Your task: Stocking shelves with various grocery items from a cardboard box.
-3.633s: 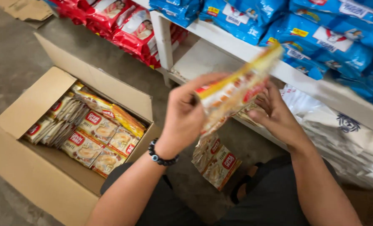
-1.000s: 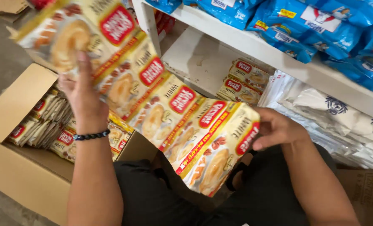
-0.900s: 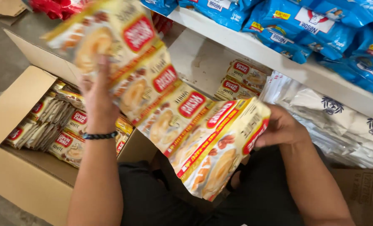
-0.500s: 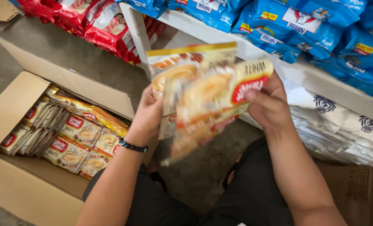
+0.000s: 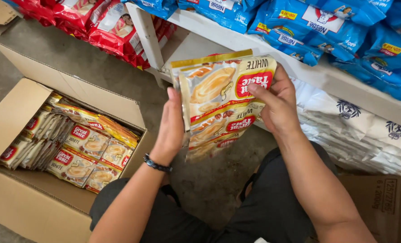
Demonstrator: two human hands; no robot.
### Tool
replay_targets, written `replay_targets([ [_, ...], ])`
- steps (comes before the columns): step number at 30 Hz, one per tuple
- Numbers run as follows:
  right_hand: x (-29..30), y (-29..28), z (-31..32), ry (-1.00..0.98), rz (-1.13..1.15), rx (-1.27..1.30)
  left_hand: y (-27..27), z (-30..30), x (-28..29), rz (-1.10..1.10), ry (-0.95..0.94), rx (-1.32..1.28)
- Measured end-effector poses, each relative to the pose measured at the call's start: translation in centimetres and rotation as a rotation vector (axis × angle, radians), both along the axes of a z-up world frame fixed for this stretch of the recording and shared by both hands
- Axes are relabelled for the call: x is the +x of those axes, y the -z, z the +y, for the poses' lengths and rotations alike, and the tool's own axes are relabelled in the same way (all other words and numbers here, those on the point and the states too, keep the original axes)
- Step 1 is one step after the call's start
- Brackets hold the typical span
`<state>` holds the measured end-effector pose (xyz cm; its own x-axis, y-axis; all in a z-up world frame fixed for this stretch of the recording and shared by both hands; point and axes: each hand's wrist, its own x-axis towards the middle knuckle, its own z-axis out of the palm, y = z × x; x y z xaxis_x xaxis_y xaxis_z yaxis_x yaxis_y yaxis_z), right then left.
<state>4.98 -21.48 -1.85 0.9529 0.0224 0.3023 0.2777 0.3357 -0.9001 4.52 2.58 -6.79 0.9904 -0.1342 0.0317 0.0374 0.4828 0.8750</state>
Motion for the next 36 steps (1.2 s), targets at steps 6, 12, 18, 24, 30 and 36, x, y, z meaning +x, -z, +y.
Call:
replay_targets([
  [6, 0.4, 0.7, 0.5, 0.002, 0.047, 0.072, -4.2, -2.1, -3.5, -0.354, -0.079, 0.302],
  [12, 1.4, 1.2, -0.6, 0.181, -0.161, -0.126, -4.3, -1.2, -3.5, -0.289, 0.006, 0.060],
  [18, 1.5, 2.3, -0.5, 0.014, 0.107, 0.027, -4.0, -0.6, -3.1, -0.251, 0.140, 0.119],
  [24, 2.3, 3.2, -0.8, 0.007, 0.210, 0.046, -3.9, 1.0, -2.3, -0.181, 0.099, 0.118],
  [30, 1.8, 5.2, 1.1, -0.338, 0.196, -0.336, -6.0, 5.1, -1.0, 0.107, -0.242, -0.050],
  [36, 1.4, 10.1, 2.2, -0.541, 0.341, -0.649, -6.1, 9.7, -0.2, -0.192, -0.189, -0.323],
])
